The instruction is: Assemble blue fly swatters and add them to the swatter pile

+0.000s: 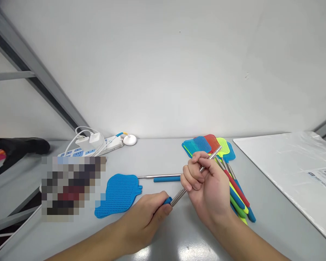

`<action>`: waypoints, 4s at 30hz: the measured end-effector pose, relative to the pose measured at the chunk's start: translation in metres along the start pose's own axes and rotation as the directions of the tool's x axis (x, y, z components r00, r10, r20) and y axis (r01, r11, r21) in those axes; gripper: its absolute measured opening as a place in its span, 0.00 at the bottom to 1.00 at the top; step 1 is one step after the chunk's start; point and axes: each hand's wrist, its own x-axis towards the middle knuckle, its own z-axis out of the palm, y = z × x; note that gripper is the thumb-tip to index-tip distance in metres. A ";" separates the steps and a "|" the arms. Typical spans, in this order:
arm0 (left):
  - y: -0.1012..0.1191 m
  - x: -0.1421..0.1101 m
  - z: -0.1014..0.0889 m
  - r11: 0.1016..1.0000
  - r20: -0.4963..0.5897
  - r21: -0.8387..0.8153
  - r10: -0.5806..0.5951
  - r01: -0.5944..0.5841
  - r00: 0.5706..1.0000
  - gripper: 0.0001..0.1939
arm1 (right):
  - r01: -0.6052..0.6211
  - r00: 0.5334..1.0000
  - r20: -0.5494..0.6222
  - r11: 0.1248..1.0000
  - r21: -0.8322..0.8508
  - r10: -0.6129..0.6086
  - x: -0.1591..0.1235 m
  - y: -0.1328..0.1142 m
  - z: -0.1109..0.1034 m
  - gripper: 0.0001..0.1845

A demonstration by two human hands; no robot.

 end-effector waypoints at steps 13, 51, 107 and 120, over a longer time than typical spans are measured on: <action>0.001 -0.002 -0.001 0.999 0.040 0.021 -0.040 0.039 0.998 0.19 | 0.046 0.998 0.041 0.999 -0.028 -0.044 0.002 0.006 0.000 0.09; -0.004 -0.001 0.002 0.974 -0.176 -0.062 0.203 -0.216 0.963 0.09 | 0.195 0.946 0.322 0.870 -0.452 -0.045 -0.026 0.026 0.033 0.25; -0.038 -0.021 -0.120 0.890 -0.006 0.386 -0.262 0.244 0.965 0.33 | 0.754 0.605 0.793 0.371 -0.542 -0.069 -0.036 0.033 -0.012 0.14; -0.039 -0.017 -0.119 0.854 -0.035 0.416 -0.328 0.312 0.944 0.29 | 0.711 0.659 0.730 -0.464 -0.529 0.178 -0.013 0.072 -0.027 0.10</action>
